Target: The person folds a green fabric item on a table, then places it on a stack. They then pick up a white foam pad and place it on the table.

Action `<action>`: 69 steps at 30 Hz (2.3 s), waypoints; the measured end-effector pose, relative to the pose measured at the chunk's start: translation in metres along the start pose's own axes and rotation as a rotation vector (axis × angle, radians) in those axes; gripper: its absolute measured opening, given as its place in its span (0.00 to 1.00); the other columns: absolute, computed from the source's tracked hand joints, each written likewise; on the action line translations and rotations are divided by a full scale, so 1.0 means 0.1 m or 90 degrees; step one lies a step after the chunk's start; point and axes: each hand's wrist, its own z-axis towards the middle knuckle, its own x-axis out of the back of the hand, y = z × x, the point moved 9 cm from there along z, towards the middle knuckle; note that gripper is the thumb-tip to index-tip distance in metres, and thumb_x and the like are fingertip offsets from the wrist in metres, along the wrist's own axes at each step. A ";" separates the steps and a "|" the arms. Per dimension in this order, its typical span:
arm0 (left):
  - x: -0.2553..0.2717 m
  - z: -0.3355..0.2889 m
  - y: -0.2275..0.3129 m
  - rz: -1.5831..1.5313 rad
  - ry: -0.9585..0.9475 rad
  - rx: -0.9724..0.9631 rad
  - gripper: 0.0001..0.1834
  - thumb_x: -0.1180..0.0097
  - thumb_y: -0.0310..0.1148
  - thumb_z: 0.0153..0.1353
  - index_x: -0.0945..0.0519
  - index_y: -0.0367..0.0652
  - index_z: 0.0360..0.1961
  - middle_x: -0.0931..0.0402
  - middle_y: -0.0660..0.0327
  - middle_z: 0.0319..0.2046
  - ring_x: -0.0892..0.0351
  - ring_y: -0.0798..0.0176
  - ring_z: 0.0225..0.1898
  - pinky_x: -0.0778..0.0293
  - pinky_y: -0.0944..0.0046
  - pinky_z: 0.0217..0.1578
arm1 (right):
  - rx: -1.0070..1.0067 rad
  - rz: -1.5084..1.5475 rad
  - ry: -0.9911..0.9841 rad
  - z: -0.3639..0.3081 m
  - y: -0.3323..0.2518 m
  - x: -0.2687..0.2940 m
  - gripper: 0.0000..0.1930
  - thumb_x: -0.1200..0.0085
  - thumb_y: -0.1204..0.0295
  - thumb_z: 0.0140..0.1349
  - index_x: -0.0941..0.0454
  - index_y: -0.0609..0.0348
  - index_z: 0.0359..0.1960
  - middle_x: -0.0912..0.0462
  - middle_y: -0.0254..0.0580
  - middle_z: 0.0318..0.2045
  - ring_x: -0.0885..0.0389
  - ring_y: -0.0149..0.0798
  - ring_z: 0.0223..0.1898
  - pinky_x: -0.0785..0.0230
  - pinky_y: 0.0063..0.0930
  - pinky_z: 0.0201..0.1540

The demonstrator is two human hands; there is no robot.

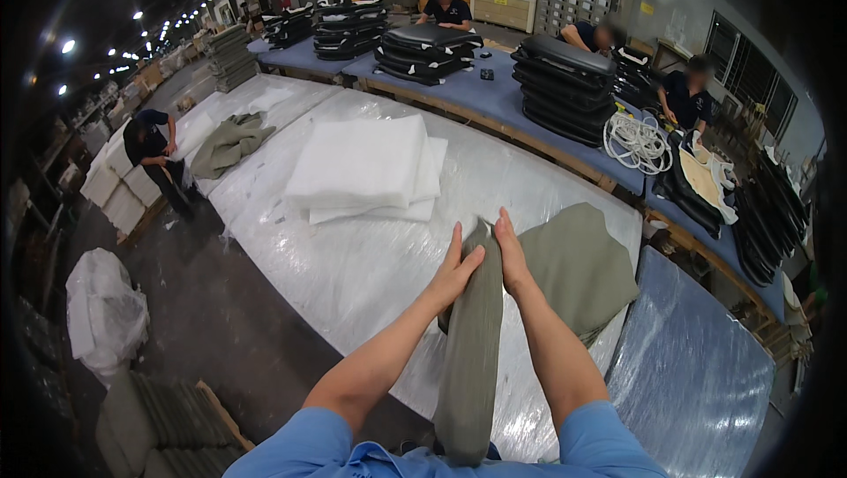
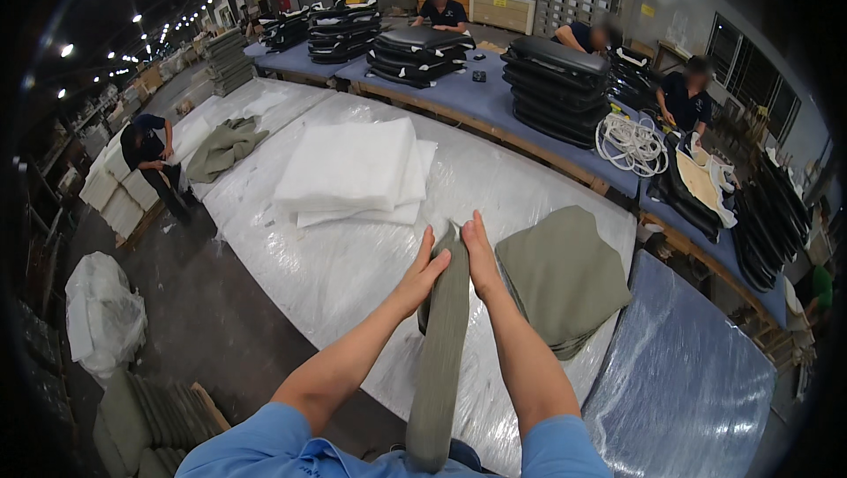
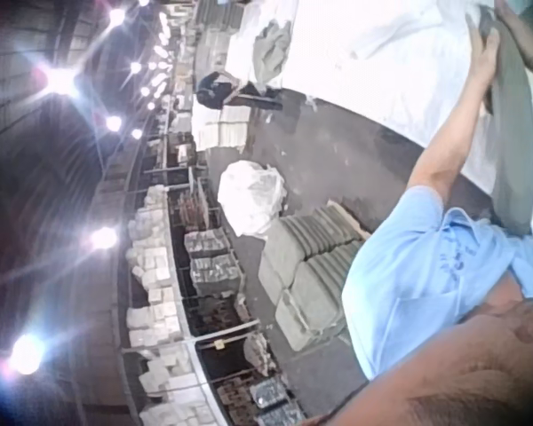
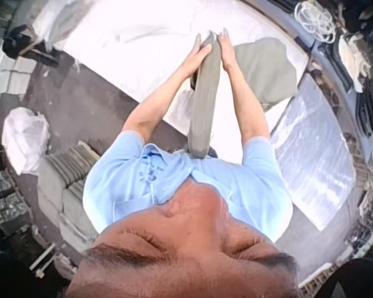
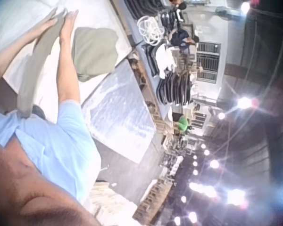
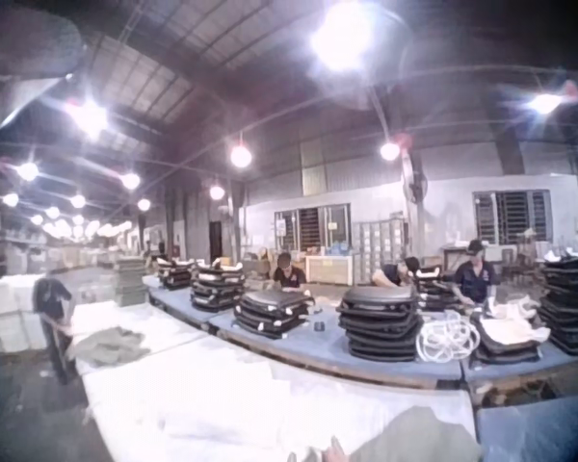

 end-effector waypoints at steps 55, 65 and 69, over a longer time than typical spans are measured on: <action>0.37 0.57 0.16 0.280 0.147 -0.120 0.20 0.46 0.40 0.75 0.26 0.37 0.27 0.32 0.66 0.21 0.35 0.71 0.28 0.34 0.65 0.31 | -0.015 0.016 0.160 -0.34 -0.05 -0.15 0.19 0.48 0.59 0.76 0.19 0.62 0.34 0.22 0.28 0.29 0.30 0.24 0.33 0.35 0.23 0.39; 0.61 -0.52 -0.92 0.310 0.116 -0.070 0.20 0.48 0.43 0.74 0.20 0.38 0.54 0.19 0.47 0.45 0.20 0.48 0.50 0.27 0.52 0.53 | 0.055 -0.249 0.352 -0.69 0.19 1.89 0.28 0.51 0.46 0.74 0.17 0.62 0.48 0.14 0.47 0.44 0.18 0.43 0.47 0.29 0.38 0.53; 1.16 -2.84 -2.35 0.234 0.115 0.587 0.40 0.41 0.62 0.65 0.25 0.40 0.66 0.23 0.47 0.62 0.25 0.47 0.63 0.31 0.53 0.63 | -0.312 0.365 0.343 -1.97 0.52 1.85 0.38 0.50 0.40 0.71 0.32 0.60 0.70 0.23 0.49 0.63 0.24 0.50 0.62 0.36 0.45 0.69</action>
